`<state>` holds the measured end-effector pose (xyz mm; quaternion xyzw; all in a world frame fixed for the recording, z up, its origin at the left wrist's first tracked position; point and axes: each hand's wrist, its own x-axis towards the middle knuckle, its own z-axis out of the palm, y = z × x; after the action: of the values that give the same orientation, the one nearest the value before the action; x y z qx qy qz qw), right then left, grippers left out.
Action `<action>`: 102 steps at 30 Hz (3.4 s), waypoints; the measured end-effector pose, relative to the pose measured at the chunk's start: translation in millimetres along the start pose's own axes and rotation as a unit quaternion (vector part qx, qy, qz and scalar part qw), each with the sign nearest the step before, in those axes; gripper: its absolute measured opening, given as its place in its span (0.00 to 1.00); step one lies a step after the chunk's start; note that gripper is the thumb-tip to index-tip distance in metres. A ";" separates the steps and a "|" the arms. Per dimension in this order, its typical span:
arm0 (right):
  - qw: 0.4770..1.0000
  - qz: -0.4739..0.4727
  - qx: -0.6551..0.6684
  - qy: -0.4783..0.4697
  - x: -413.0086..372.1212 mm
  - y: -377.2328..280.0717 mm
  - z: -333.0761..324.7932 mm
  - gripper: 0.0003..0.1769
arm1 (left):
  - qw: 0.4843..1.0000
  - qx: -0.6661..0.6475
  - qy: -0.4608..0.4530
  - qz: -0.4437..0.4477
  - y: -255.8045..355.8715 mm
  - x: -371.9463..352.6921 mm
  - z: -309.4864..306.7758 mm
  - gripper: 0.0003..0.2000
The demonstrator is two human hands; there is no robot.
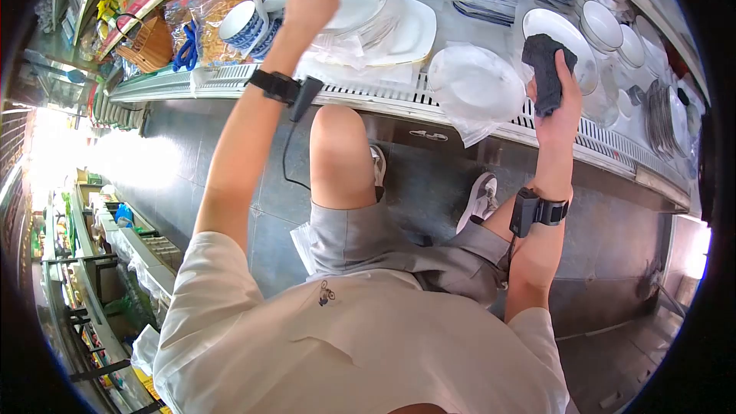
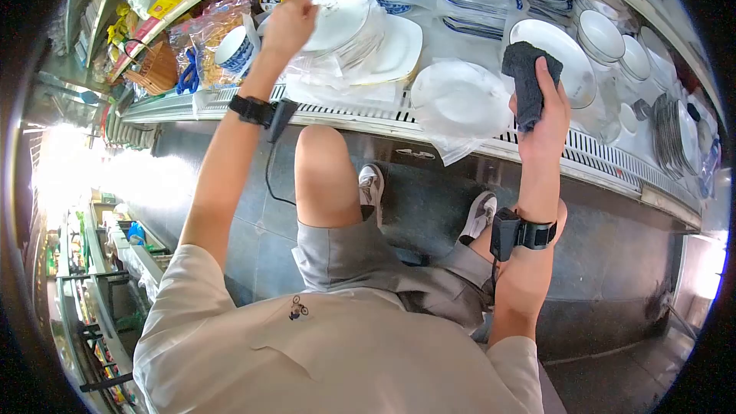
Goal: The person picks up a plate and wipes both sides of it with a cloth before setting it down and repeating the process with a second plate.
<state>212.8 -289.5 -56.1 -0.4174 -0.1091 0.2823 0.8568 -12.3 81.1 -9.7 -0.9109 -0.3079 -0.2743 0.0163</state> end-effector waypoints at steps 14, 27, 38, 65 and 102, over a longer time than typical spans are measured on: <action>0.999 0.006 -0.037 0.006 -0.1 8.8 18.9 0.14 | 0.985 0.076 -0.114 -0.100 -123.4 0.9 31.3 0.21; 1.000 0.002 -0.027 -0.001 2.5 11.7 10.6 0.15 | 0.980 0.111 -0.163 -0.038 -77.7 -1.6 46.3 0.37; 1.000 0.007 -0.024 -0.003 2.7 10.0 7.6 0.16 | 0.993 0.070 -0.082 -0.040 -105.2 9.0 51.7 0.24; 0.999 0.006 -0.032 0.002 4.1 13.2 17.9 0.16 | 0.981 0.138 -0.124 -0.048 -136.8 19.2 36.9 0.16; 0.997 -0.003 -0.062 0.034 -3.7 2.1 16.2 0.15 | 0.959 0.083 -0.221 -0.154 -133.6 61.2 38.5 0.36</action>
<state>202.1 -280.0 -47.4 -0.4788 -0.0984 0.2583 0.8333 -29.2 230.8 -29.9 -0.8857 -0.4623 -0.0390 -0.0194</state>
